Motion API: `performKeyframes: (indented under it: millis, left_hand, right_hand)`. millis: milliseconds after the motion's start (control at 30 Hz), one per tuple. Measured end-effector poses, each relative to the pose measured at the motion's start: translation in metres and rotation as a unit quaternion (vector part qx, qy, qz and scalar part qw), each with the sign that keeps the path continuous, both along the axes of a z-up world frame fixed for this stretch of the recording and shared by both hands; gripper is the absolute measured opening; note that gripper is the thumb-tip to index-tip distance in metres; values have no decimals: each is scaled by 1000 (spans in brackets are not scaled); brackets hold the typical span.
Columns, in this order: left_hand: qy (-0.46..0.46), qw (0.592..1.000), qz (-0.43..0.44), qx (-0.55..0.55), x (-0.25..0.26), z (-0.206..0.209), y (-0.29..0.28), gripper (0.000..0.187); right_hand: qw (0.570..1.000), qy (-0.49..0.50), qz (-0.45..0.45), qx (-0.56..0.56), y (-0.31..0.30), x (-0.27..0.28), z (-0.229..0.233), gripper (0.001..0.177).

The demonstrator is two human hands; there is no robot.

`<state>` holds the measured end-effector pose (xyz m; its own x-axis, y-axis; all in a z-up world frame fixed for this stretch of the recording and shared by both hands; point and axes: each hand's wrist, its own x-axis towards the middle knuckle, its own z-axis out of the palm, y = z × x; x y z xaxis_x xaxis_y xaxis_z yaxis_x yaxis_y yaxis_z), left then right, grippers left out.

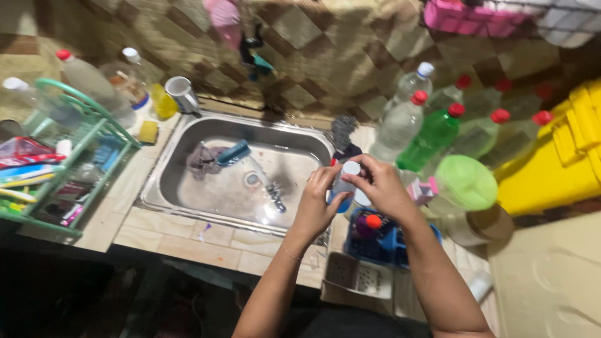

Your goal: The person rinses a white plastic container under the tap, then places it in a blue dish rack. They then pick up and rinse several small bottles and toothbrushes, placing them into the same blue rack. The person also handles small packets and a green lid, organizing them into the rack.

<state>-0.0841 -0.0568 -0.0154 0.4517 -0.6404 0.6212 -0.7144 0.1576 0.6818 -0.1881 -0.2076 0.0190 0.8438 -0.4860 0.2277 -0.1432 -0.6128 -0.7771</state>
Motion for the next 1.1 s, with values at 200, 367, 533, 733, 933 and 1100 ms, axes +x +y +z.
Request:
performKeyframes:
  millis: [200,367,533,733,933,1100]
  left_hand:
    - [135,983,-87,92,-45,-12,-18,53]
    - [27,997,-52,57,-71,-4,-14,56]
    - [-2,999,-26,46,-85,5,-8,57]
    - [21,995,-50,89,-99,-4,-3,62]
    - [22,986,-57,155,-109,-40,-8,58]
    - [-13,983,-43,180,-110,-71,-2,58]
  right_hand:
    - [998,-8,4,70,-27,-60,-26,27]
    - [993,-47,21,110,-26,-87,-28,31]
    - [993,-80,35,83,-18,-101,-26,36]
    - [999,-25,11,25,-18,-115,-27,37]
    - [994,87,21,56,-17,-122,-42,32]
    - [991,112,65,47,-12,-124,-59,28]
